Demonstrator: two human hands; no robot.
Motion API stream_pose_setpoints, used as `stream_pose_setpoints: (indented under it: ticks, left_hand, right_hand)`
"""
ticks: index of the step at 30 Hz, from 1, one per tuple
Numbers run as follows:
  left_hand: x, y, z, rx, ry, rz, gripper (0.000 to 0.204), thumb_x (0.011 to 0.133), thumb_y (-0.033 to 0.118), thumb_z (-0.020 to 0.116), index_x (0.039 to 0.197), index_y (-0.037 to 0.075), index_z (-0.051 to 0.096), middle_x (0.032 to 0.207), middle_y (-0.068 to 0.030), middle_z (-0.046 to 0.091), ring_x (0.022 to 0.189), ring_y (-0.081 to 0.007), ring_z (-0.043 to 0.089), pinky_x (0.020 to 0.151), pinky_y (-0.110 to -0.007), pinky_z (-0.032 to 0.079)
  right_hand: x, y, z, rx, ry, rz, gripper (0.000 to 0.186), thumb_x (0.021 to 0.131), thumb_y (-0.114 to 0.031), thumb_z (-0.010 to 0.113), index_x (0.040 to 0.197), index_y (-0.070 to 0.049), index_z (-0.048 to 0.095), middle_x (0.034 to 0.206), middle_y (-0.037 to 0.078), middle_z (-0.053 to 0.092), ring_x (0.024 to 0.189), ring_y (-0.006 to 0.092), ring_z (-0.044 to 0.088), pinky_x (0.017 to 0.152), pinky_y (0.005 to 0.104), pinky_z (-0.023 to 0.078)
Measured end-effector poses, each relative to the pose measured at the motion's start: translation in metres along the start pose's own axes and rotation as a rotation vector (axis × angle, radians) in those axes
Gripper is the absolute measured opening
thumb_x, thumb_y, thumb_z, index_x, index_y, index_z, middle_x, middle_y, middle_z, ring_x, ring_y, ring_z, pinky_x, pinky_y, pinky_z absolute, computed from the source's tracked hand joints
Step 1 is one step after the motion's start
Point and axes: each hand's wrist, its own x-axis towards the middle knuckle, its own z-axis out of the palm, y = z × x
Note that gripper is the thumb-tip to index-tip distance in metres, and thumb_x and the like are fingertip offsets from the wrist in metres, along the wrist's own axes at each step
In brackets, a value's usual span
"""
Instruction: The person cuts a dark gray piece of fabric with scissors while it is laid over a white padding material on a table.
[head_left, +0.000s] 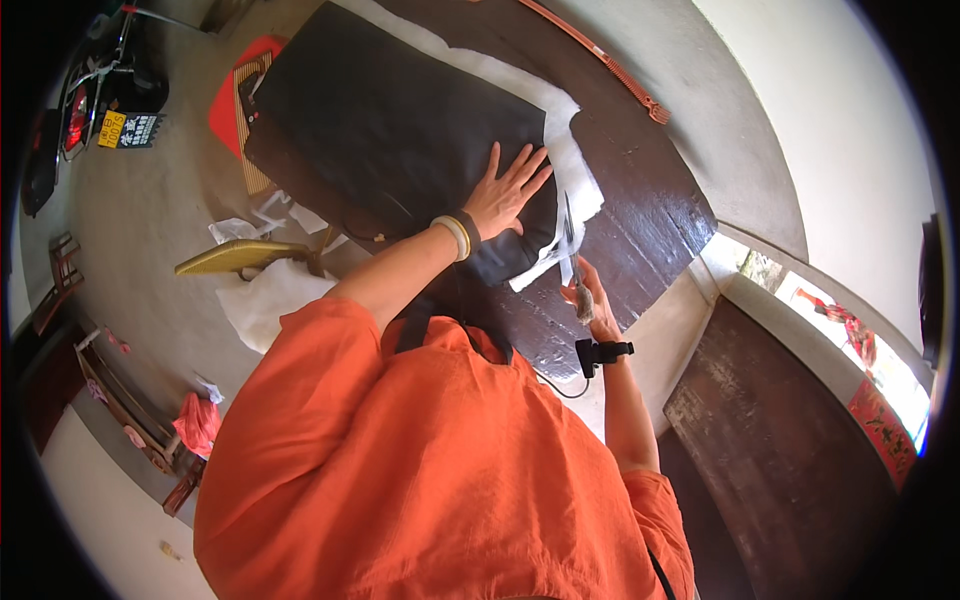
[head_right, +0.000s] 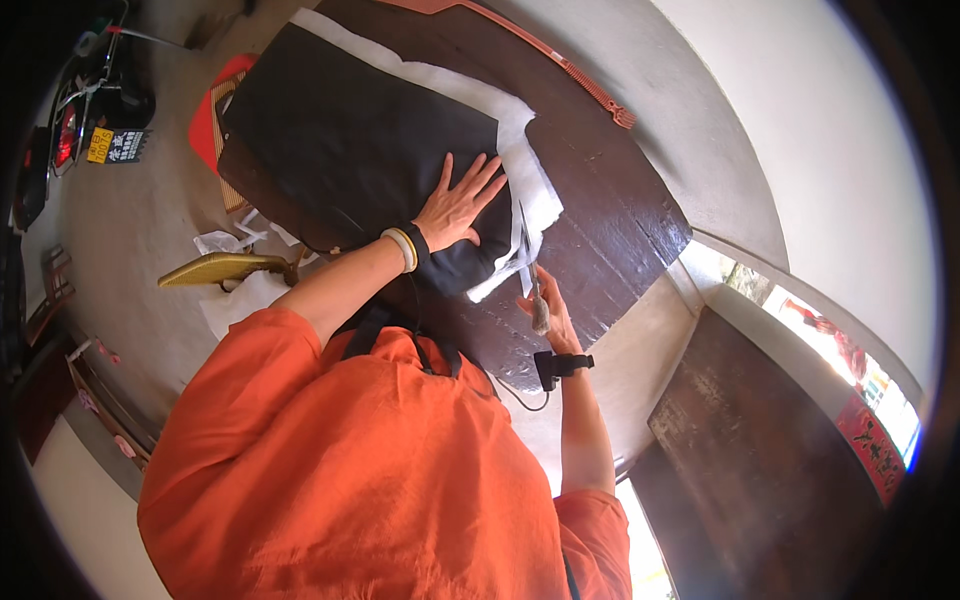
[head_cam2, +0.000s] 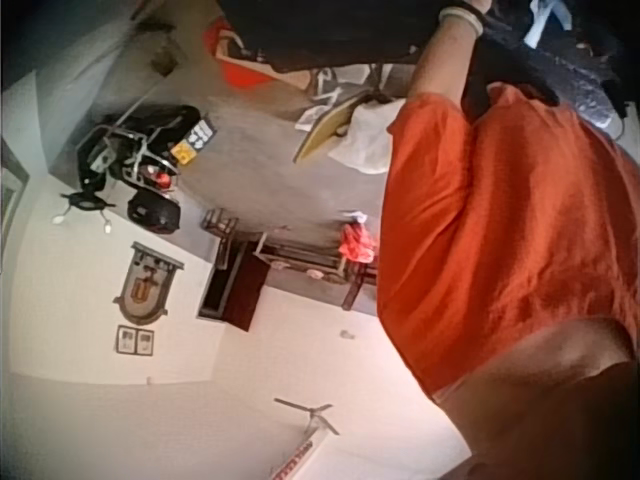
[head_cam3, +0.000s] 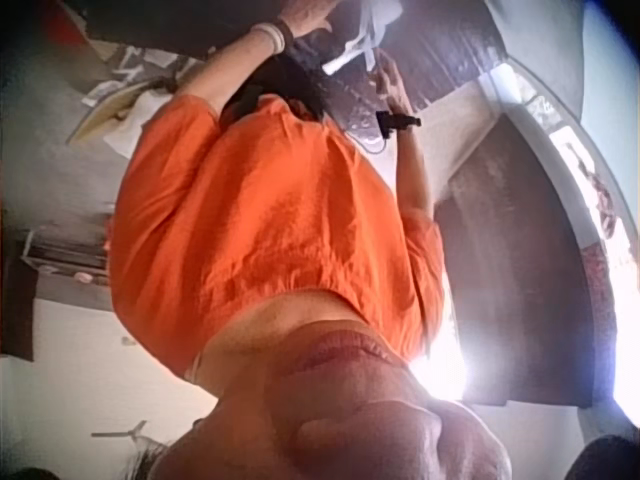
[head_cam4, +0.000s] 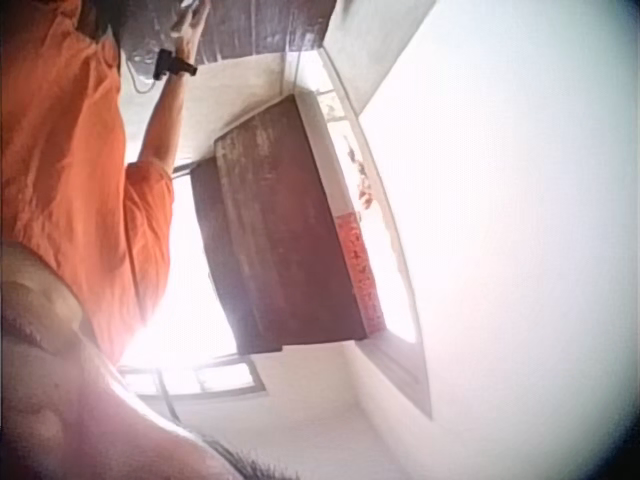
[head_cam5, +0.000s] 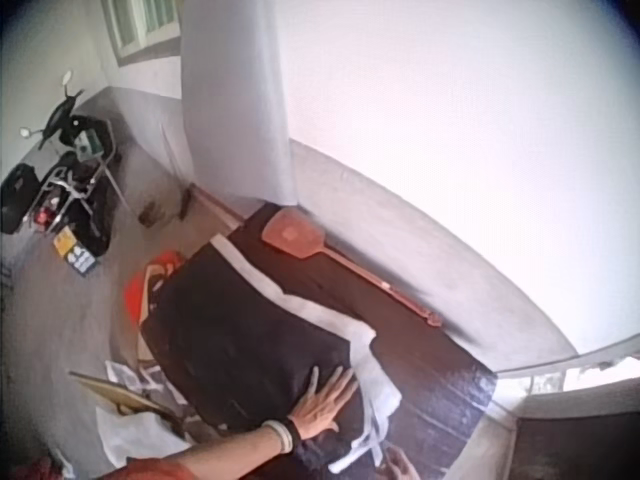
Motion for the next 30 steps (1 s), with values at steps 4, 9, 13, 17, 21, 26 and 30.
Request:
stream_pose_setpoints:
  ticks: [4,9,13,17,21,26,30]
  left_hand:
    - [0.003,0.001,-0.001,0.013,-0.008,0.001,0.107,0.054,0.045,0.078,0.139,0.006,0.026,0.148,-0.0144,0.013,0.137,-0.0291,0.013,0.104,-0.062,0.011]
    - [0.005,0.000,0.001,0.011,-0.019,-0.010,0.108,0.053,0.046,0.078,0.139,0.005,0.026,0.148,-0.0148,0.013,0.137,-0.0294,0.013,0.104,-0.062,0.011]
    - [0.006,-0.001,0.003,-0.051,-0.018,-0.027,0.114,0.049,0.042,0.081,0.140,0.006,0.022,0.148,-0.0132,0.010,0.138,-0.0293,0.011,0.105,-0.061,0.011]
    - [0.005,-0.002,-0.001,-0.052,-0.014,-0.026,0.115,0.048,0.042,0.082,0.140,0.006,0.021,0.148,-0.0139,0.010,0.138,-0.0297,0.011,0.105,-0.061,0.011]
    - [0.006,0.000,-0.007,-0.074,-0.005,-0.066,0.117,0.047,0.042,0.082,0.140,0.005,0.021,0.148,-0.0158,0.009,0.137,-0.0310,0.011,0.105,-0.061,0.011]
    - [0.005,-0.002,-0.005,-0.080,0.004,-0.069,0.118,0.047,0.042,0.082,0.140,0.003,0.020,0.148,-0.0171,0.008,0.137,-0.0316,0.011,0.105,-0.061,0.011]
    - [0.006,-0.003,-0.004,-0.095,0.010,-0.070,0.119,0.046,0.041,0.083,0.139,0.002,0.020,0.148,-0.0175,0.008,0.137,-0.0314,0.012,0.105,-0.060,0.011]
  right_hand:
    - [0.015,0.002,0.003,-0.070,0.055,-0.077,0.065,0.075,-0.018,0.072,0.130,-0.005,0.040,0.080,-0.002,0.041,0.072,0.0080,0.040,0.064,0.0217,0.037]
    - [0.017,-0.004,0.004,-0.161,0.135,-0.052,0.062,0.074,-0.022,0.075,0.125,-0.003,0.045,0.066,-0.005,0.037,0.059,0.0061,0.037,0.052,0.0224,0.030]
    - [0.016,-0.008,0.001,-0.238,0.169,-0.060,0.060,0.073,-0.023,0.076,0.123,-0.003,0.049,0.059,-0.007,0.034,0.051,0.0039,0.033,0.047,0.0222,0.026]
    - [0.015,-0.005,-0.004,-0.240,0.086,-0.002,0.063,0.074,-0.021,0.075,0.126,-0.004,0.046,0.065,-0.005,0.039,0.057,0.0049,0.037,0.050,0.0221,0.029]
    - [0.014,-0.004,-0.006,-0.146,0.032,-0.010,0.068,0.075,-0.019,0.074,0.132,-0.006,0.038,0.077,-0.002,0.043,0.067,0.0084,0.041,0.060,0.0232,0.034]
    - [0.036,-0.035,0.003,-0.224,0.046,-0.082,0.064,0.074,-0.022,0.074,0.126,-0.003,0.042,0.074,-0.002,0.042,0.067,0.0094,0.040,0.060,0.0246,0.034]
    - [0.048,-0.032,0.009,-0.234,0.114,-0.077,0.059,0.074,-0.024,0.075,0.118,0.000,0.045,0.067,-0.001,0.041,0.062,0.0088,0.038,0.056,0.0251,0.033]
